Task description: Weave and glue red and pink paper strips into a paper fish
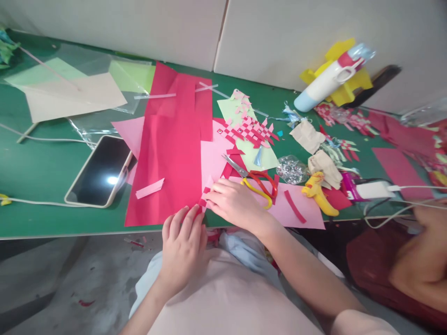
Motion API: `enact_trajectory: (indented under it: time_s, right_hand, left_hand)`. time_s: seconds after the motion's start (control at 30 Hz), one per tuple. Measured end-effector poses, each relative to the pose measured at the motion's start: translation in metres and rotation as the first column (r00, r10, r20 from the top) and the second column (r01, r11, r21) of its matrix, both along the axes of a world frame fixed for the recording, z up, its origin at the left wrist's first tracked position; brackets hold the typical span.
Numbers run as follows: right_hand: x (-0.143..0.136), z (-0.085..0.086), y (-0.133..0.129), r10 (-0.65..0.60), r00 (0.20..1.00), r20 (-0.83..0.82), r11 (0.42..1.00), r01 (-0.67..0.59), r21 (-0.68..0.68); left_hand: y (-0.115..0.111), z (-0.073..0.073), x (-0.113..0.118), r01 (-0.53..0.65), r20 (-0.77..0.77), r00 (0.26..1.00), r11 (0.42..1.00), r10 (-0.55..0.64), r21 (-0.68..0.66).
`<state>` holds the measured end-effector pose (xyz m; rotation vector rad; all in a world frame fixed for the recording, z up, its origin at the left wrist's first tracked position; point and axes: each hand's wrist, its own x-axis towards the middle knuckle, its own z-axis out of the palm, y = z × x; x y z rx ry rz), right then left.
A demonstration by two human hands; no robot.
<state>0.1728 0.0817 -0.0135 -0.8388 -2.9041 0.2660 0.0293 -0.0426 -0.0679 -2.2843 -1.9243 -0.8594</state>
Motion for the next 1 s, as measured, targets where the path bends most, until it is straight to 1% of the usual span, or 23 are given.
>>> enact_trajectory:
  time_s: [0.2, 0.37, 0.53, 0.7, 1.0]
  right_hand:
    - [0.001, 0.004, 0.0, -0.017, 1.0, 0.015, 1.0, 0.017, 0.008]
    - [-0.007, -0.002, -0.005, 0.007, 0.998, 0.061, 1.0, -0.007, -0.004]
    - [-0.007, -0.007, -0.007, 0.013, 0.998, 0.068, 1.0, -0.014, 0.018]
    - [-0.006, -0.009, -0.007, -0.003, 0.998, 0.069, 0.999, 0.001, 0.035]
    - [-0.007, -0.011, -0.005, -0.011, 0.996, 0.091, 1.0, 0.011, -0.004]
  left_hand:
    - [0.001, 0.0, -0.001, 0.011, -0.001, 1.0, 1.0, -0.011, 0.0]
    - [0.001, -0.002, -0.002, 0.017, -0.011, 1.0, 1.0, -0.017, -0.005]
    - [0.001, -0.003, -0.002, 0.02, -0.027, 0.999, 1.0, -0.021, -0.021]
    - [0.001, -0.002, -0.002, 0.021, -0.027, 0.999, 1.0, -0.021, -0.014]
    - [0.001, -0.001, -0.003, 0.022, -0.036, 0.999, 0.999, -0.023, -0.029]
